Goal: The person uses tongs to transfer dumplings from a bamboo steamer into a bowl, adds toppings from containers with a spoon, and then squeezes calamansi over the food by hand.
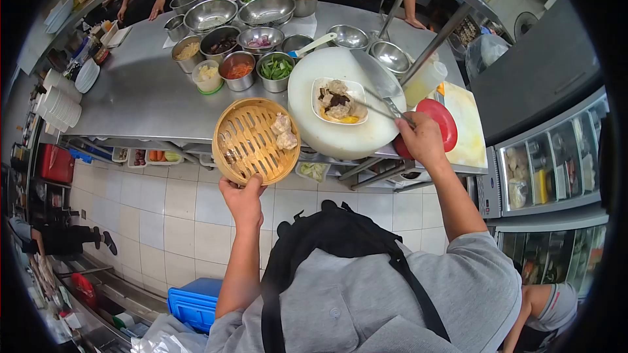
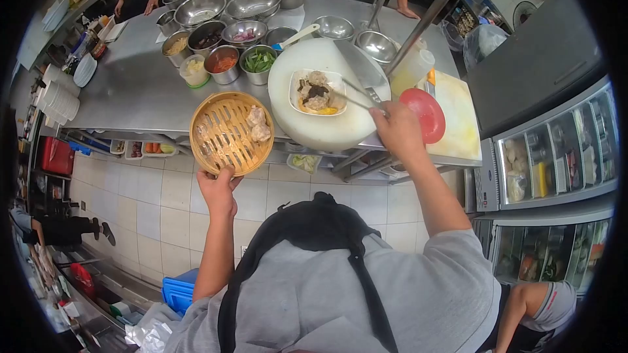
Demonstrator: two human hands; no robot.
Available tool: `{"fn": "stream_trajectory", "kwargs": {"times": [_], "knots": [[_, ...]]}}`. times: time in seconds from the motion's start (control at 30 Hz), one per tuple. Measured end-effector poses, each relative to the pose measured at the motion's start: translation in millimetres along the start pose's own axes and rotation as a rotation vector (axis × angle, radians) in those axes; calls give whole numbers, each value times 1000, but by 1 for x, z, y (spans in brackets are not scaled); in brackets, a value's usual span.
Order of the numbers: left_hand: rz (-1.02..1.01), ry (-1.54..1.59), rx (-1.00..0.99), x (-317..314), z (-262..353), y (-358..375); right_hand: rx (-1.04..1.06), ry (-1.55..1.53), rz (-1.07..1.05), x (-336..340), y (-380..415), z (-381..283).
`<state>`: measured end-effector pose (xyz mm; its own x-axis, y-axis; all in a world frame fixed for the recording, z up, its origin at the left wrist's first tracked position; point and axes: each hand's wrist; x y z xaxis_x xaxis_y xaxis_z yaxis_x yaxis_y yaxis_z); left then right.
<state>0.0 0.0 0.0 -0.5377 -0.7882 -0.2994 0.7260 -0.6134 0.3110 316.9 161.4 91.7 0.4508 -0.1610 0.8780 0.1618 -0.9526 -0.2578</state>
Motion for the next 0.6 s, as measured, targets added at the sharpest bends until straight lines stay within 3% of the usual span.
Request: {"fn": "stream_trajectory", "kwargs": {"times": [0.07,0.1,0.2,0.3,0.33,0.43,0.5,0.6], "knots": [[-41,-2,-68,4,0,-6,7,-67,61,0,5,0],[-9,11,2,1,-14,17,8,-16,3,22,12,3],[-27,-9,-28,1,-4,0,-38,-375,-84,9,11,-25],[-11,50,-75,-6,-11,-1,40,-408,-205,10,21,-70],[-13,24,-70,-6,-7,1,174,-389,-167,6,22,-79],[44,-25,-166,-1,-16,0,192,-307,-229,1,20,-104],[89,-11,-149,4,-13,2,298,-247,-247,-7,17,-122],[156,-46,-298,14,-11,-1,726,-54,-55,-30,10,-145]]}}
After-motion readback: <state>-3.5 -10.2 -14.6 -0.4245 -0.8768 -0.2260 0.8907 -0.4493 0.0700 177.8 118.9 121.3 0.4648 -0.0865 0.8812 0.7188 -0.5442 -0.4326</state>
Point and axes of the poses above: each hand's wrist, its own y-axis away from the middle knuckle, its own x-axis out of the back of the hand, z = x × y, and after that the axes turned 7 degrees about z, right-handed
